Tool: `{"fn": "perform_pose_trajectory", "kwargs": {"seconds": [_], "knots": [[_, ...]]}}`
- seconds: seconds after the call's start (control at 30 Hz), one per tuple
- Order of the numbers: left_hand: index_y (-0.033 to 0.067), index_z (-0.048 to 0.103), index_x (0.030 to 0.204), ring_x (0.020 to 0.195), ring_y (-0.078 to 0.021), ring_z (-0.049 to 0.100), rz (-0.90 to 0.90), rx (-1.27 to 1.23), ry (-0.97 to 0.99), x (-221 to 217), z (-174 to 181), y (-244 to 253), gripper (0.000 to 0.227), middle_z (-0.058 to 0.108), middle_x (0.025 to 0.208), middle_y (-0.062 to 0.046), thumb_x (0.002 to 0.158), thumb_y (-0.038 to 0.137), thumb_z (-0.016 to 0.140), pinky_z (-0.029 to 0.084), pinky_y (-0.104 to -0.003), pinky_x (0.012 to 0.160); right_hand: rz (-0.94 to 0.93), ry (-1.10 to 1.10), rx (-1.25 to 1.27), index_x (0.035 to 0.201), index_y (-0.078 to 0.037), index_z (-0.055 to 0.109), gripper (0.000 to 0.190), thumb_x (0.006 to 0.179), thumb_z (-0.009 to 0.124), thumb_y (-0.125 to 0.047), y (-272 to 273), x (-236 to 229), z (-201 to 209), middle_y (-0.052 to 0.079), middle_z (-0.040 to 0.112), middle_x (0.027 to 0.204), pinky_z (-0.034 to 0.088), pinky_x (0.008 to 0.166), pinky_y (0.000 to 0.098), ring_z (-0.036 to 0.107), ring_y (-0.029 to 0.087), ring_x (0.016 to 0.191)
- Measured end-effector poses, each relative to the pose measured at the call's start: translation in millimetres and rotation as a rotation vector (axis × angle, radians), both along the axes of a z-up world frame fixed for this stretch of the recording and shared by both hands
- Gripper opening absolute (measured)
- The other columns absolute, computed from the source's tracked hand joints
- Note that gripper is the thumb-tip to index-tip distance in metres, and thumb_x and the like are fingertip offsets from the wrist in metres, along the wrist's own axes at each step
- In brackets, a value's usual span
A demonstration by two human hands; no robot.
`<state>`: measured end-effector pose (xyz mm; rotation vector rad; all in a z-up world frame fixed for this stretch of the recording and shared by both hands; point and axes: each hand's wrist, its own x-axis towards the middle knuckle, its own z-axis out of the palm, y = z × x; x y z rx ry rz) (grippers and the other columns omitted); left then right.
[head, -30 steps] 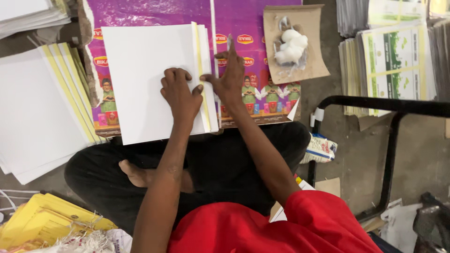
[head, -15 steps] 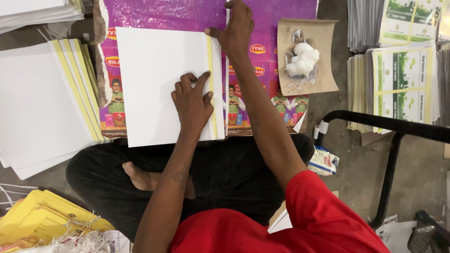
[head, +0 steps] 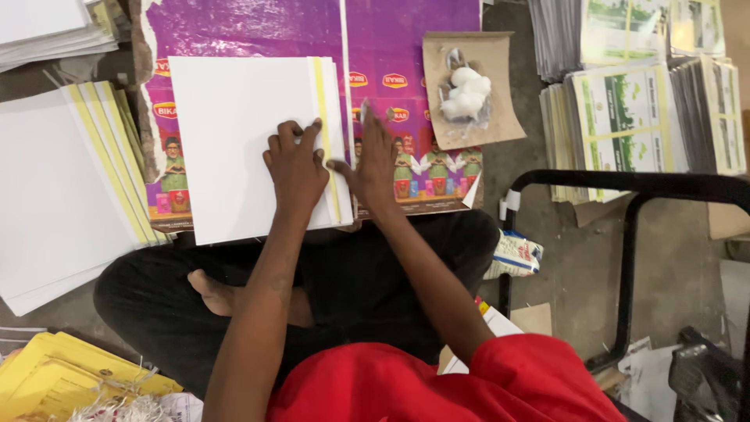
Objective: The person sits on the floor and repeatedly places white sheets of paper onto a purple cover, aligning the edges, and stacking them. The person then picks up a stack of papers and flips through them.
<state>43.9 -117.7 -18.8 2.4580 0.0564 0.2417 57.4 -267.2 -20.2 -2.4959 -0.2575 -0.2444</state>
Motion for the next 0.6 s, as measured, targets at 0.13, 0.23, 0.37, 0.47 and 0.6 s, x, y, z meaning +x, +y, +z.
{"fn": "perform_pose_trajectory", "kwargs": {"seconds": [0.13,0.23,0.37,0.47,0.6], "knots": [[0.0145,0.066,0.138,0.11,-0.0303,0.048,-0.005,-0.002,0.006,-3.9,0.5,-0.5,0.053,0.048,0.123,-0.01,0.086,0.007,0.074,0.039,-0.048,0.091,-0.017,0.045,-0.012,0.159,0.0,0.023,0.122,0.065,0.096,-0.028,-5.6,-42.5,8.2,0.025,0.044,0.154,0.028,0.117,0.0569,0.039,0.044,0.144],[0.0147,0.066,0.138,0.11,-0.0305,0.048,-0.004,-0.005,-0.02,-3.7,-2.6,-1.2,0.052,0.049,0.123,-0.009,0.087,0.008,0.074,0.039,-0.049,0.091,0.008,0.0,-0.01,0.157,0.001,0.026,0.119,0.066,0.096,-0.031,-9.7,-72.3,8.8,0.025,0.042,0.156,0.029,0.118,0.0563,0.037,0.044,0.145],[0.0165,0.068,0.136,0.111,-0.0327,0.048,-0.001,-0.006,-0.056,-4.5,-14.2,-1.6,0.05,0.05,0.122,-0.01,0.087,0.01,0.076,0.039,-0.052,0.091,0.002,-0.079,-0.048,0.153,0.003,0.032,0.111,0.067,0.094,-0.032,-12.7,-95.7,-1.8,0.028,0.046,0.148,0.032,0.112,0.0576,0.042,0.046,0.138],[0.0188,0.068,0.135,0.112,-0.0351,0.048,-0.003,0.017,-0.07,0.2,-20.6,-2.1,0.05,0.051,0.122,-0.012,0.086,0.012,0.076,0.039,-0.055,0.092,0.1,-0.078,-0.024,0.153,-0.004,0.045,0.089,0.075,0.085,-0.019,-10.9,-107.3,-10.3,0.023,0.059,0.141,0.047,0.108,0.0499,0.057,0.041,0.127],[0.0204,0.068,0.137,0.114,-0.0361,0.048,-0.02,0.039,-0.057,-0.2,-24.3,0.1,0.05,0.051,0.124,-0.012,0.088,0.013,0.075,0.039,-0.056,0.094,0.257,-0.1,-0.03,0.15,-0.013,0.056,0.068,0.085,0.068,0.004,-6.6,-123.8,-11.5,0.01,0.074,0.106,0.058,0.087,0.0406,0.071,0.029,0.098]]}}
